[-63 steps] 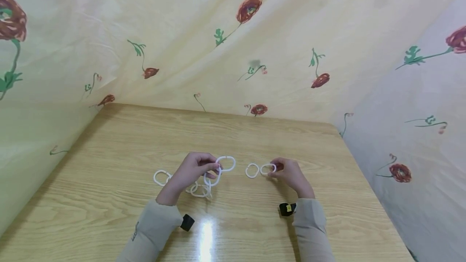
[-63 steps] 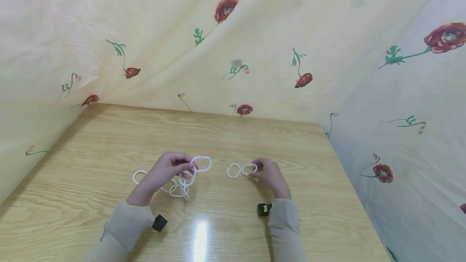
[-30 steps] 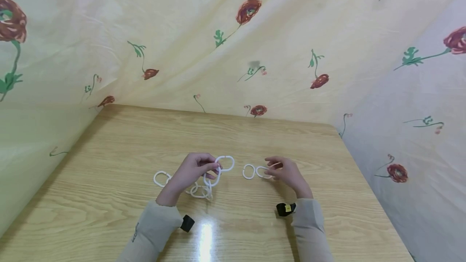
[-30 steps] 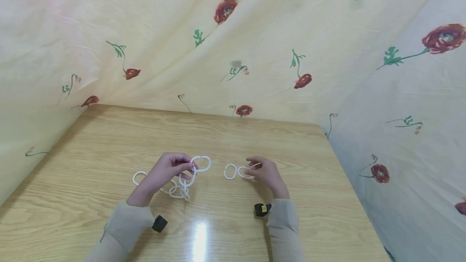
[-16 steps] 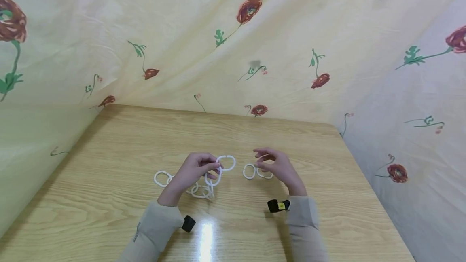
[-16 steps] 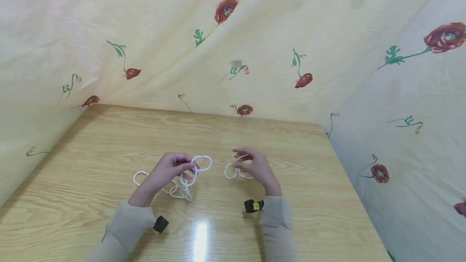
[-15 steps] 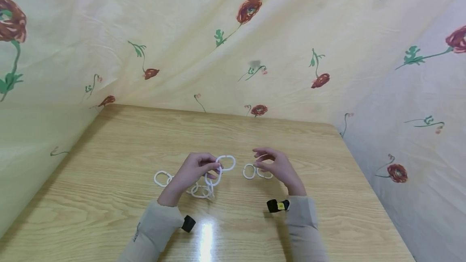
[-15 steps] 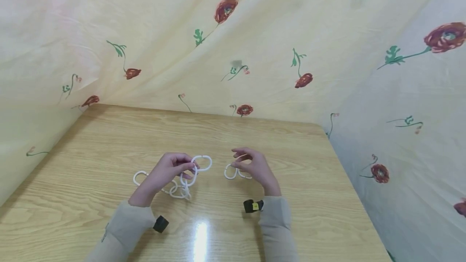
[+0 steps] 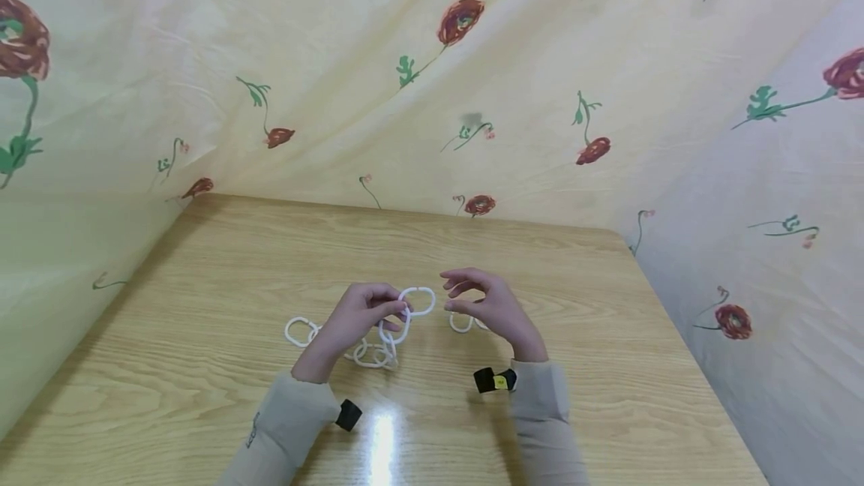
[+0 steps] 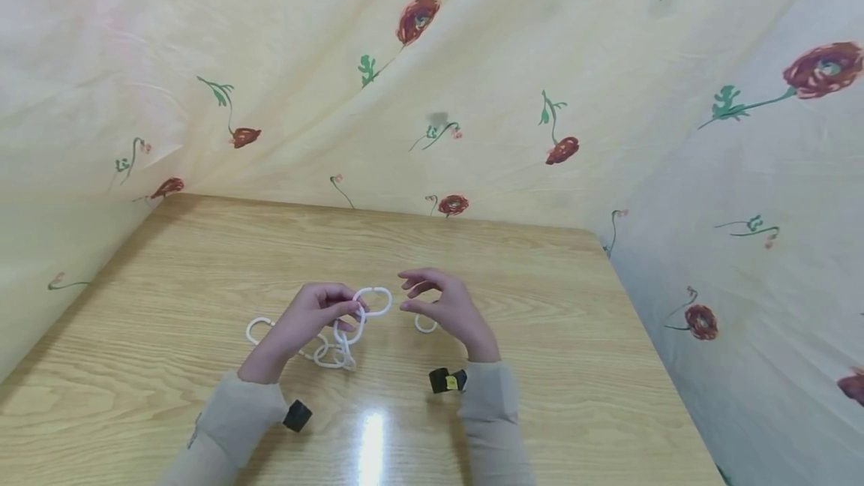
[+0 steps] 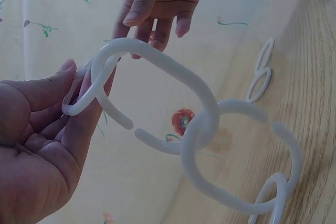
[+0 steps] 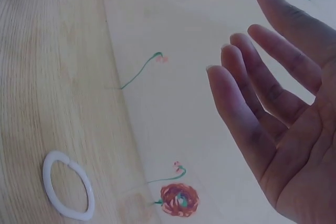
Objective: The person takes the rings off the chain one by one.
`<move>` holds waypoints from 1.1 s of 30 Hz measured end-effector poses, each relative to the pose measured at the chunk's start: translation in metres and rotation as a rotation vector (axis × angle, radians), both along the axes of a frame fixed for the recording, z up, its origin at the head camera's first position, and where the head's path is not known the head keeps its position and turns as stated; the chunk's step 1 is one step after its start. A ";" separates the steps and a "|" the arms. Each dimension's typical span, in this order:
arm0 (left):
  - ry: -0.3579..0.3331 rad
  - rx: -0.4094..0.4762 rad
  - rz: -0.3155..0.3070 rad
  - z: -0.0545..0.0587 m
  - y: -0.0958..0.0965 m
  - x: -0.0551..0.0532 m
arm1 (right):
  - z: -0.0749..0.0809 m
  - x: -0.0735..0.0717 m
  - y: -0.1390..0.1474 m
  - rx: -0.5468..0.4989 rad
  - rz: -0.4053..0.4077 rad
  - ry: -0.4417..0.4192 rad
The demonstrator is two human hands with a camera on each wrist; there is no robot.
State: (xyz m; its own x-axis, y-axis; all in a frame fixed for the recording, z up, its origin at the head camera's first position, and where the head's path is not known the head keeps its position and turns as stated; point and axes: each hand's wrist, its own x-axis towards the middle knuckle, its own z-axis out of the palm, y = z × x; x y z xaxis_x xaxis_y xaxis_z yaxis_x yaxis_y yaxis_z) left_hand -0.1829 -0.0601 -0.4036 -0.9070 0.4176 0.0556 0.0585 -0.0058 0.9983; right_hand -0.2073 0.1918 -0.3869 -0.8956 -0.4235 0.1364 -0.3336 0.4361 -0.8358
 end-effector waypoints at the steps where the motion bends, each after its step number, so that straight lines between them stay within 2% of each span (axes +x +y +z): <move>1: 0.000 0.000 0.003 0.000 0.000 0.000 | 0.000 0.000 -0.001 0.000 0.009 0.003; 10: -0.021 -0.012 0.037 -0.002 0.000 -0.001 | -0.003 0.004 -0.009 -0.028 0.051 -0.018; 17: -0.027 -0.005 0.038 -0.002 0.000 -0.002 | -0.008 0.004 -0.017 -0.050 0.104 -0.047; 33: -0.043 0.035 0.045 -0.001 -0.002 -0.002 | -0.009 0.007 -0.026 -0.044 0.124 0.025</move>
